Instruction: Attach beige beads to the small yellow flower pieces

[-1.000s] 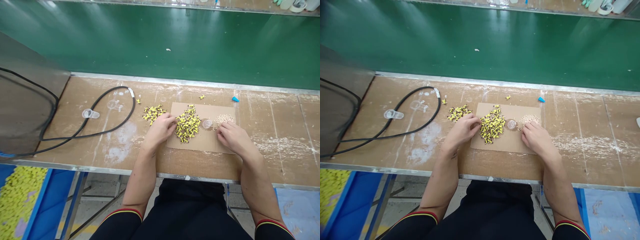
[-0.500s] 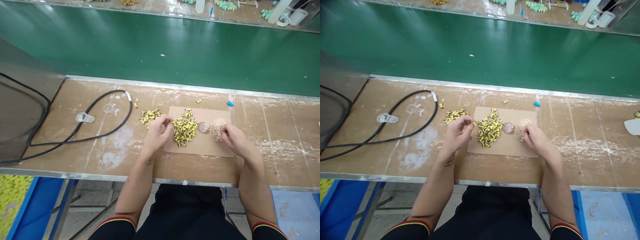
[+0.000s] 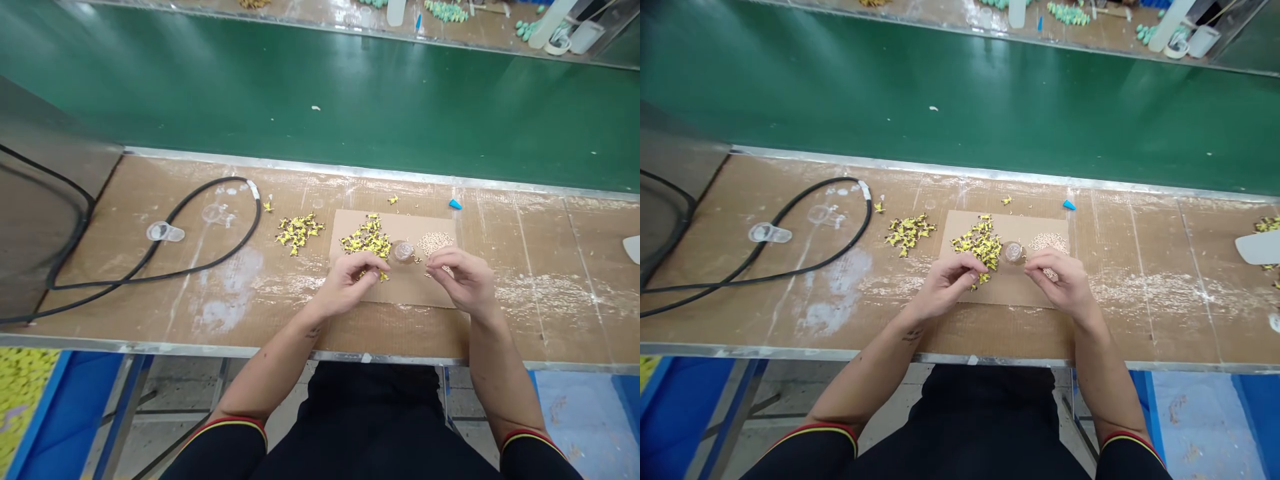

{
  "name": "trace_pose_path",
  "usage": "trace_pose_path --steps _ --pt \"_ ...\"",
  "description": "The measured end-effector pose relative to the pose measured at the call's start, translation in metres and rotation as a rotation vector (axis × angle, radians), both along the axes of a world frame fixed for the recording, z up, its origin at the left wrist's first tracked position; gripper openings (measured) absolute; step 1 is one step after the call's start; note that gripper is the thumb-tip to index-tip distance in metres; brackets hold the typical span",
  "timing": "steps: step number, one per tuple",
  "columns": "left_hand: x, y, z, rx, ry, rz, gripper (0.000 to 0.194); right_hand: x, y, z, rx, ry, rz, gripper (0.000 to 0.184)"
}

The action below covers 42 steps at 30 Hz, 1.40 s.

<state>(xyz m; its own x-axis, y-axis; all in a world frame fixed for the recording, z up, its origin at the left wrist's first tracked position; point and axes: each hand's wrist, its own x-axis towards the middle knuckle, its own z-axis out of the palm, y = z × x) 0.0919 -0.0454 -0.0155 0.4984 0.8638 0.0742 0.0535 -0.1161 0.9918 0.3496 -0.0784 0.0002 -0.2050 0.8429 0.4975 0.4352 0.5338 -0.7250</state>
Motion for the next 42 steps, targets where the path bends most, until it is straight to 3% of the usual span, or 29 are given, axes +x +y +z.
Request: trace_pose_path --steps 6,11,14,22,30,37,42 --pt "0.012 -0.008 0.002 0.090 0.006 -0.105 0.021 -0.024 -0.008 0.008 0.043 0.008 0.134 0.023" --pt "0.018 -0.013 -0.002 0.209 -0.092 -0.086 0.015 -0.033 -0.014 0.004 -0.007 0.069 0.117 0.024" --pt "0.020 -0.015 -0.004 0.252 -0.096 -0.059 0.019 -0.034 -0.016 0.001 0.062 0.045 0.096 0.027" --pt "0.019 -0.015 -0.006 0.229 -0.200 -0.124 0.027 -0.037 -0.012 0.005 0.148 -0.016 0.129 0.026" --pt "0.023 -0.016 -0.007 0.248 -0.220 -0.056 0.020 -0.041 -0.013 0.007 -0.096 0.067 0.152 0.012" --pt "0.018 -0.013 -0.004 0.191 -0.097 0.135 0.013 -0.016 0.008 -0.008 -0.073 -0.184 -0.156 0.009" --pt "0.013 -0.011 -0.002 0.084 -0.130 0.165 0.017 -0.011 0.018 -0.018 -0.131 -0.277 -0.189 0.011"
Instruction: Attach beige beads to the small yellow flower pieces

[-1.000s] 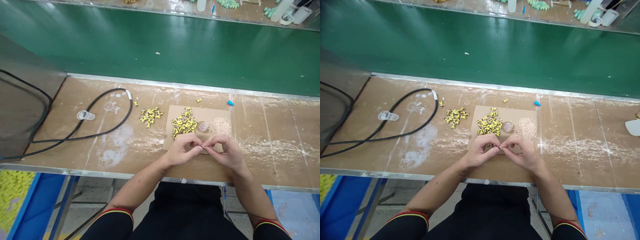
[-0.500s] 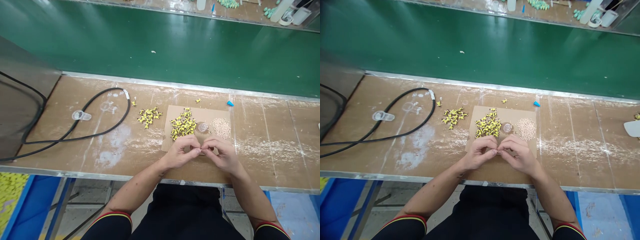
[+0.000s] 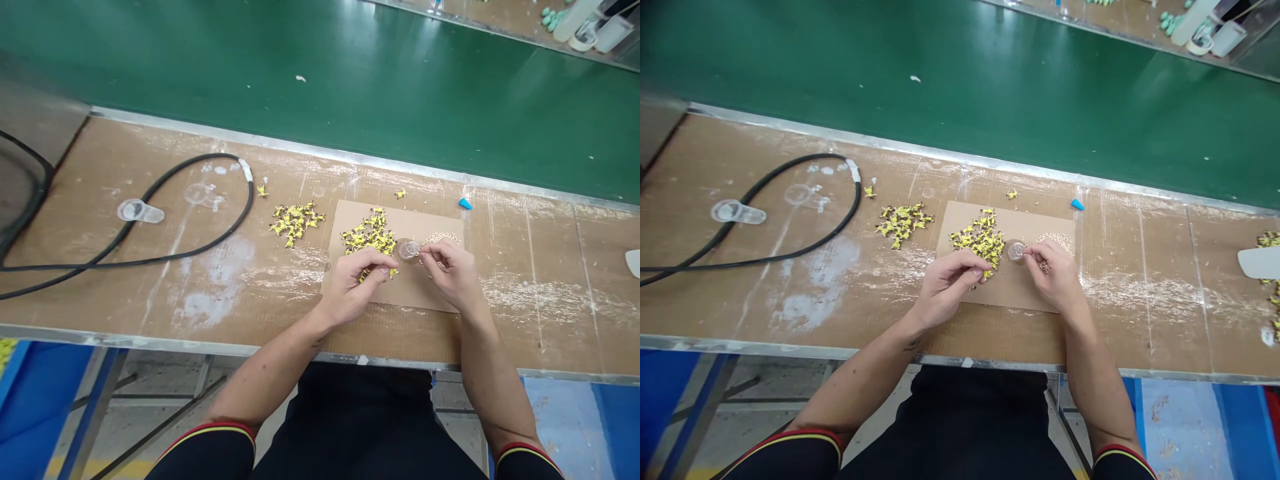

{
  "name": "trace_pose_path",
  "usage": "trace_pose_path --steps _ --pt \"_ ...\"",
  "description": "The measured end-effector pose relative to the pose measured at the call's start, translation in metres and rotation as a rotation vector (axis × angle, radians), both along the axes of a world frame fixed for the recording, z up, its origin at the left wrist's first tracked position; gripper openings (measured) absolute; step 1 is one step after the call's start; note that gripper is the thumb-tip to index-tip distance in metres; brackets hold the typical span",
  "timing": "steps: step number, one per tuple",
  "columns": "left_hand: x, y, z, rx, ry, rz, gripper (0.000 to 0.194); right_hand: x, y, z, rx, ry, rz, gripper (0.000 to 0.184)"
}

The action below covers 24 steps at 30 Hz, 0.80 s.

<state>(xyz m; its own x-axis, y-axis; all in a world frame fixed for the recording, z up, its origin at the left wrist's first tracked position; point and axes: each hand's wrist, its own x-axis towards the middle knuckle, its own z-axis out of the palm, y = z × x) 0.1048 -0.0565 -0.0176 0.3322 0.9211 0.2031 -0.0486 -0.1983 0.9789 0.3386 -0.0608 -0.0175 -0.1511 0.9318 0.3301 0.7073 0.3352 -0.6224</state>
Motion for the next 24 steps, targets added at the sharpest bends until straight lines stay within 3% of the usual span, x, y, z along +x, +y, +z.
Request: trace_pose_path --steps 9,13,20,24 --pt "0.0034 -0.0015 -0.0018 -0.098 -0.009 0.128 0.024 -0.0018 -0.0005 -0.0018 -0.073 -0.046 -0.012 0.012" --pt "0.0050 -0.0007 -0.0007 -0.070 0.048 0.145 0.012 -0.0009 0.0001 -0.0033 -0.078 -0.053 -0.004 0.012" --pt "0.0052 0.0024 -0.0010 0.026 0.065 0.147 0.010 -0.0019 0.0013 -0.0039 -0.101 -0.040 -0.012 0.012" --pt "0.0060 0.0029 -0.0018 -0.003 0.028 0.142 0.010 -0.0034 0.0009 -0.0007 -0.123 0.030 -0.025 0.012"
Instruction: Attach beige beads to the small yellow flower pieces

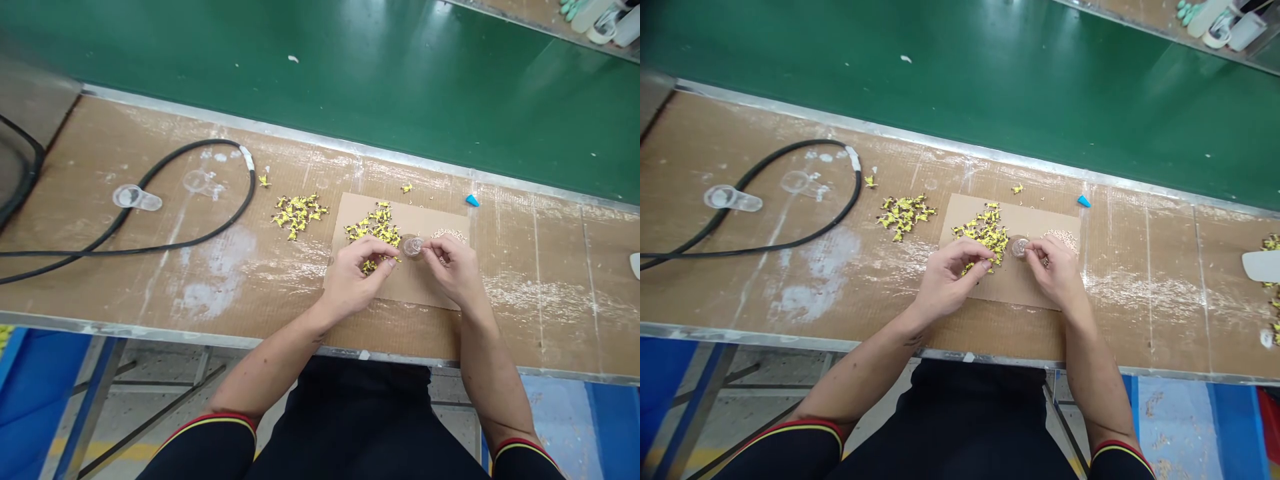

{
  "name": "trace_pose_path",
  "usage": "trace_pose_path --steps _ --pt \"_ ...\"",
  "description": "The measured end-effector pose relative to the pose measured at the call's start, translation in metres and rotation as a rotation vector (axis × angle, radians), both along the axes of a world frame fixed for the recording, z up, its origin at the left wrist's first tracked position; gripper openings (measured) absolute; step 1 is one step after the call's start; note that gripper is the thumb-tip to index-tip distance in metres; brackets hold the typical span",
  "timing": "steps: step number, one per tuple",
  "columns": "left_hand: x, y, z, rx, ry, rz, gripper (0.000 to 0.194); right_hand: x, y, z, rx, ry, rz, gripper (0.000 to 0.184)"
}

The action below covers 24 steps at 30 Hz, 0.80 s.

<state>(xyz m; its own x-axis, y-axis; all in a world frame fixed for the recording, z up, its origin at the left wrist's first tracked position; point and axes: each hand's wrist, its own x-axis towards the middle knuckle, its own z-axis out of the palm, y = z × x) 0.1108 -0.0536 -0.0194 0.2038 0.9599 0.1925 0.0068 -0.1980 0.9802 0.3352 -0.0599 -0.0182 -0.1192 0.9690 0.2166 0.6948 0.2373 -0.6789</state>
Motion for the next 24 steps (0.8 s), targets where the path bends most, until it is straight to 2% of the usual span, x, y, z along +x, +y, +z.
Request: trace_pose_path --steps 6,9,17,20,24 --pt "0.004 -0.004 0.000 -0.199 -0.230 -0.138 0.006 -0.010 -0.013 0.012 0.093 0.336 0.014 0.010" --pt "0.007 -0.008 0.002 -0.240 -0.296 -0.189 0.008 -0.017 -0.021 0.017 0.125 0.417 0.068 0.009" --pt "0.010 -0.017 0.002 -0.212 -0.304 -0.160 0.015 -0.022 -0.027 0.020 0.094 0.445 0.166 0.009" --pt "0.011 -0.019 0.000 -0.157 -0.287 -0.132 0.023 -0.024 -0.027 0.019 0.100 0.474 0.202 0.012" --pt "0.011 -0.021 0.000 -0.113 -0.259 -0.123 0.025 -0.029 -0.027 0.021 0.107 0.471 0.216 0.013"
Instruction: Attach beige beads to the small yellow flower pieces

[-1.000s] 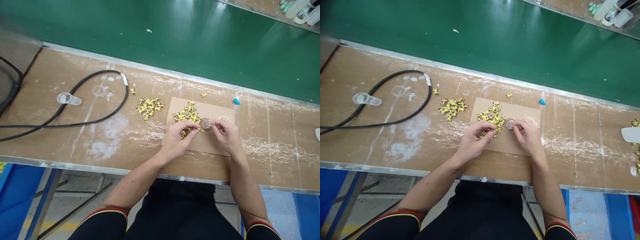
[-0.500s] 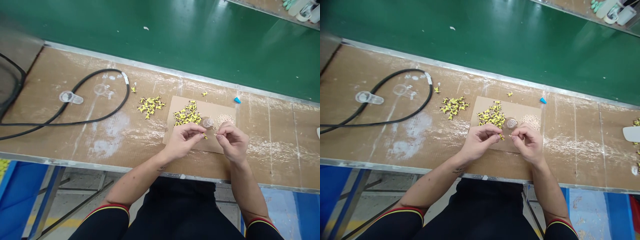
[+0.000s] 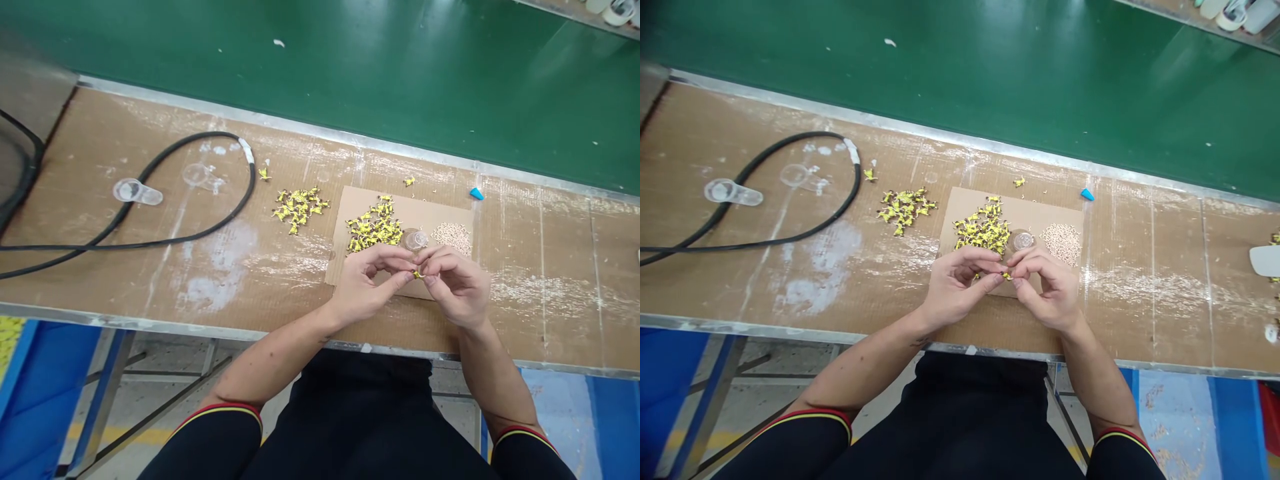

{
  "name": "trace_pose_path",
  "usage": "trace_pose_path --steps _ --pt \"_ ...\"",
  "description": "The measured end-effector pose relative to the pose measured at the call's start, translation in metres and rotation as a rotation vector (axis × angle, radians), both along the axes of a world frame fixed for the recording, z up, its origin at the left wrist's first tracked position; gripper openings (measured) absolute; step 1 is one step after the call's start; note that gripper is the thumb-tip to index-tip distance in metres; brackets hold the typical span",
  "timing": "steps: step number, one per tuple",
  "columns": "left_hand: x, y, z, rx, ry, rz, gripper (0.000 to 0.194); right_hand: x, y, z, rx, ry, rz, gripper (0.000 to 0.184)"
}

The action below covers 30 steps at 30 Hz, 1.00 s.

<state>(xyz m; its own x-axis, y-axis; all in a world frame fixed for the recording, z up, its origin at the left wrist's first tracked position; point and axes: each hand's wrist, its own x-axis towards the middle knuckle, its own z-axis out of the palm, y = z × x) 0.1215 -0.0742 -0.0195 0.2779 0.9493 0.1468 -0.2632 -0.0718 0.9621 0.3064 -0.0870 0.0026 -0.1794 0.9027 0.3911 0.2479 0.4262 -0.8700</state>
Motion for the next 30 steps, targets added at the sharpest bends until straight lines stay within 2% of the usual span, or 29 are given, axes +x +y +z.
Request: trace_pose_path --steps 9,19,25,30 --pt "-0.0009 -0.0011 -0.0003 0.024 -0.012 -0.003 0.024 -0.0028 0.0002 0.0027 0.011 0.004 -0.011 0.014" --pt "-0.0017 -0.0020 0.0005 0.036 0.068 0.029 0.026 -0.0051 -0.0001 0.0040 0.032 -0.040 -0.033 0.018" --pt "-0.0011 -0.0019 0.0021 0.182 0.110 0.104 0.023 -0.0067 0.0004 0.0055 0.031 -0.050 -0.058 0.017" --pt "-0.0010 -0.0011 -0.0004 0.351 0.167 0.151 0.028 -0.0046 -0.0010 0.0049 -0.057 -0.050 -0.047 0.014"
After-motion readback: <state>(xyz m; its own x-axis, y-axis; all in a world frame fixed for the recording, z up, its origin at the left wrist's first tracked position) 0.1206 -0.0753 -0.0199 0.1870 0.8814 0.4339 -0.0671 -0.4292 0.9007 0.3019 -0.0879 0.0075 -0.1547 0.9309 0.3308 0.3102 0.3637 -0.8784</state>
